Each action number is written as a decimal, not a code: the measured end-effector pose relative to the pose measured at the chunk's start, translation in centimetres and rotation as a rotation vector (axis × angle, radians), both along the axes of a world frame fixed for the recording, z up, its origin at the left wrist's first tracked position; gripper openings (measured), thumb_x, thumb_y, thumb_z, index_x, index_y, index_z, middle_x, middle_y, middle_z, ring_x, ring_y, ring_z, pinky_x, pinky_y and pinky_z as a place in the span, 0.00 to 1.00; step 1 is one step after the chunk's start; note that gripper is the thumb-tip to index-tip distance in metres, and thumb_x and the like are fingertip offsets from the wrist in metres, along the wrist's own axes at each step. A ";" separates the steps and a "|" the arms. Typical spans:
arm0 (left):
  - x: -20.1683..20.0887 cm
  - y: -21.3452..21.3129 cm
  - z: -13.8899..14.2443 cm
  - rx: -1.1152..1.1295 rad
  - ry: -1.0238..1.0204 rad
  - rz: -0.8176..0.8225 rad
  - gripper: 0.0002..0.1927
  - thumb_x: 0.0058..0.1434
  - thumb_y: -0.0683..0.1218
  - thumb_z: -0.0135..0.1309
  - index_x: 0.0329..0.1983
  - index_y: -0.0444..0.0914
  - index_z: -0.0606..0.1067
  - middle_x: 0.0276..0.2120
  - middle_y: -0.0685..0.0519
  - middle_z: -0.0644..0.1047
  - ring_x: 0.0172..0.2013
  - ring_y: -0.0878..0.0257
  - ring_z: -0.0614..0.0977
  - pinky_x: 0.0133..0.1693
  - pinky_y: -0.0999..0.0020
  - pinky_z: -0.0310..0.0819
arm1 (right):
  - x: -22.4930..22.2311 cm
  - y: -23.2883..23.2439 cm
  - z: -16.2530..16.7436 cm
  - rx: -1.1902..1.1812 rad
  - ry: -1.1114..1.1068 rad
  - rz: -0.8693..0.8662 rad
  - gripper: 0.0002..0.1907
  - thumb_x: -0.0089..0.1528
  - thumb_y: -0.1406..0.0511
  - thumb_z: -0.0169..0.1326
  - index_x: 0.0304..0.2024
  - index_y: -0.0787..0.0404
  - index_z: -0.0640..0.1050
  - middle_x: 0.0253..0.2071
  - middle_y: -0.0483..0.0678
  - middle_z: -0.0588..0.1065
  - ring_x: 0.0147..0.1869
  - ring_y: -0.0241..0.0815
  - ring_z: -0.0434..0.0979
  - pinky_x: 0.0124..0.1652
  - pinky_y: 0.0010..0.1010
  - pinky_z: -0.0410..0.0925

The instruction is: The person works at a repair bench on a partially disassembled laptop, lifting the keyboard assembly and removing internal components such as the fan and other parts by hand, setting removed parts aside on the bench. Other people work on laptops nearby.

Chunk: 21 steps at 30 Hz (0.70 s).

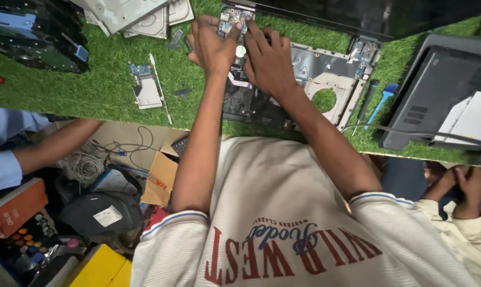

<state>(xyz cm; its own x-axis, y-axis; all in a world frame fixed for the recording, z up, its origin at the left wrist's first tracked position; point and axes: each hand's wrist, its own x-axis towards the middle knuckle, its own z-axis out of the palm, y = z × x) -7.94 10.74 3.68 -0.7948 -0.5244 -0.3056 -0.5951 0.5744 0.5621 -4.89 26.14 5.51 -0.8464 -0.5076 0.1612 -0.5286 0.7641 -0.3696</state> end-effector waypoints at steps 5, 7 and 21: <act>-0.1 0.3 -0.1 -0.020 0.032 0.019 0.28 0.44 0.58 0.74 0.41 0.43 0.75 0.45 0.57 0.75 0.53 0.53 0.72 0.51 0.44 0.58 | 0.1 -0.1 -0.9 0.073 0.059 -0.006 0.29 0.61 0.59 0.58 0.62 0.65 0.72 0.73 0.53 0.62 0.62 0.56 0.65 0.52 0.49 0.62; -0.2 0.3 -0.1 -0.018 0.018 0.038 0.29 0.43 0.59 0.74 0.41 0.43 0.75 0.45 0.57 0.75 0.53 0.53 0.72 0.50 0.44 0.59 | 0.3 -0.1 -1.2 0.063 0.075 -0.010 0.28 0.62 0.59 0.58 0.63 0.65 0.72 0.73 0.54 0.62 0.63 0.55 0.66 0.53 0.48 0.62; -0.7 1.3 1.4 -0.116 -0.015 0.077 0.29 0.43 0.62 0.72 0.40 0.43 0.76 0.45 0.55 0.76 0.53 0.51 0.72 0.50 0.40 0.59 | 0.5 -0.2 -1.7 0.091 0.065 -0.002 0.27 0.60 0.54 0.58 0.56 0.64 0.74 0.74 0.56 0.60 0.63 0.57 0.65 0.51 0.52 0.61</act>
<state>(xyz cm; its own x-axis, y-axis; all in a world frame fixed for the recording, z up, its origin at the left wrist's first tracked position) -8.66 12.04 5.13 -0.7464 -0.6164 -0.2511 -0.6480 0.5871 0.4851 -4.40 25.91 3.79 -0.8368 -0.5207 0.1693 -0.5475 0.7943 -0.2634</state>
